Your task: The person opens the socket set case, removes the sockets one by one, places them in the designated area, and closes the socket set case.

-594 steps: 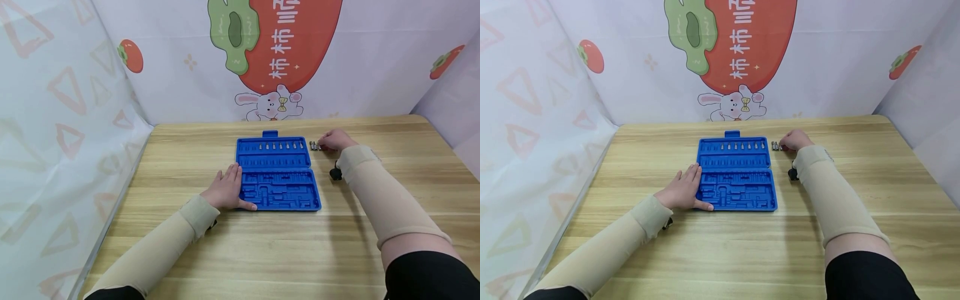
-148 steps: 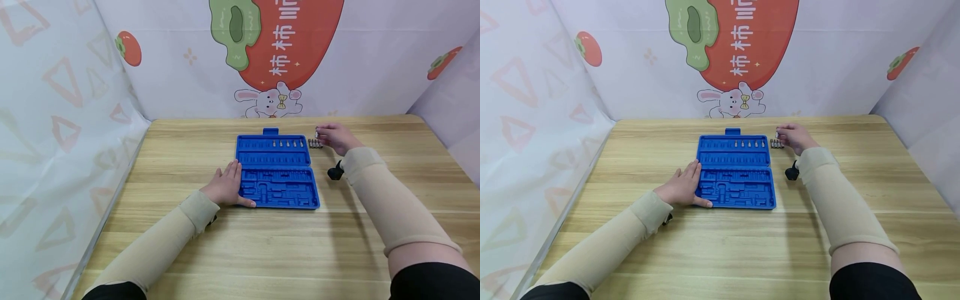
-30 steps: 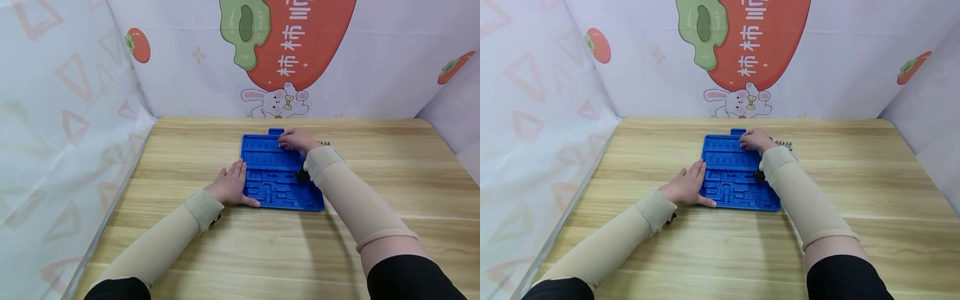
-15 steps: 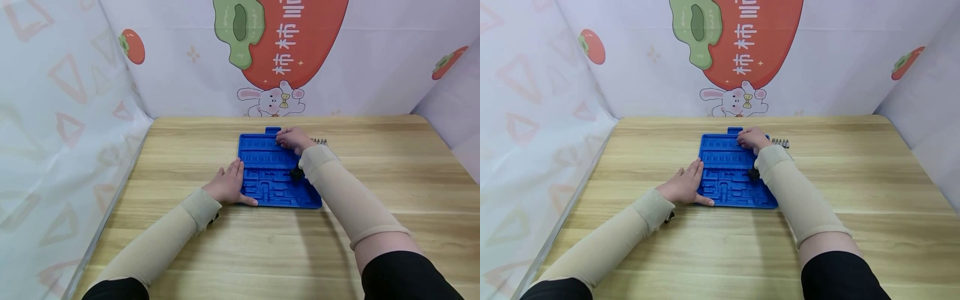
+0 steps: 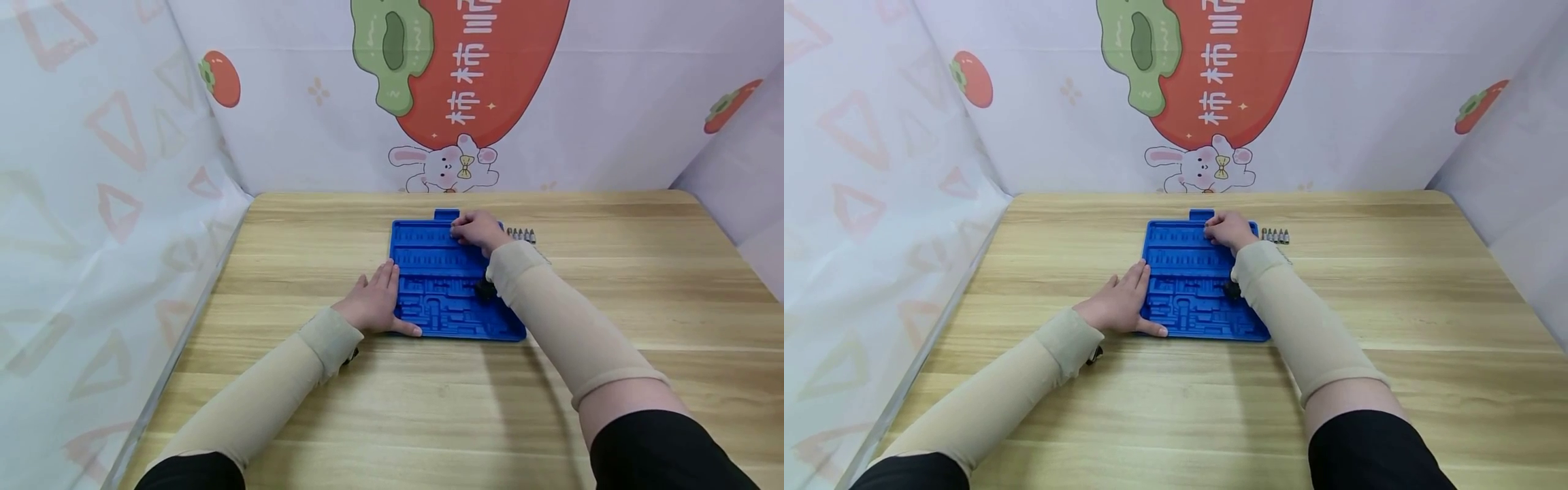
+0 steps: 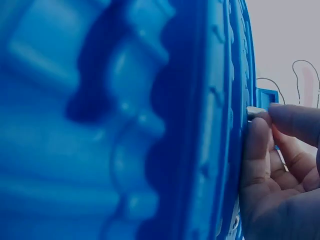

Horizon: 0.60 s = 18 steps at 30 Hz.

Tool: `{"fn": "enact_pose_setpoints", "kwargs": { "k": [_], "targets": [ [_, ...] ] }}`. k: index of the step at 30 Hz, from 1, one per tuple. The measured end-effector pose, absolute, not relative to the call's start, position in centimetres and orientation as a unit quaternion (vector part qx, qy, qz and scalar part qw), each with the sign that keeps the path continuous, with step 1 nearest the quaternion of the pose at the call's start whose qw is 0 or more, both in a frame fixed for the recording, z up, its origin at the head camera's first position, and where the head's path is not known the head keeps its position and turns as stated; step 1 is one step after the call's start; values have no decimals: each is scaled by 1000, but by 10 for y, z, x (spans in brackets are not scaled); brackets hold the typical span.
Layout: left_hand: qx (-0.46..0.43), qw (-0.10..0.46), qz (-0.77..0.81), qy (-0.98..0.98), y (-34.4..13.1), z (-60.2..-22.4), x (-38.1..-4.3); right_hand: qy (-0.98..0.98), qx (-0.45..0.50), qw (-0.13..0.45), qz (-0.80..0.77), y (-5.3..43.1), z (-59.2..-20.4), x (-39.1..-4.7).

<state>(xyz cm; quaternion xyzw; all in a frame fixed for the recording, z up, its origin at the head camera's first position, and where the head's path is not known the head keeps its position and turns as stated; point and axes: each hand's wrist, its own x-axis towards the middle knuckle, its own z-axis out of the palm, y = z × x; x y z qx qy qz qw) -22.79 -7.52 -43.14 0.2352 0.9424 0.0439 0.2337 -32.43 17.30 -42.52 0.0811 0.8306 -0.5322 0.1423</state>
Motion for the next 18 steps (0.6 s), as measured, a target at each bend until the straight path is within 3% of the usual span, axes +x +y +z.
{"fn": "enact_pose_setpoints", "kwargs": {
  "k": [18],
  "targets": [
    [238,231,36,943,-75,-433,-227,709,96,146,-683,208,-406,-321]
  ]
}}
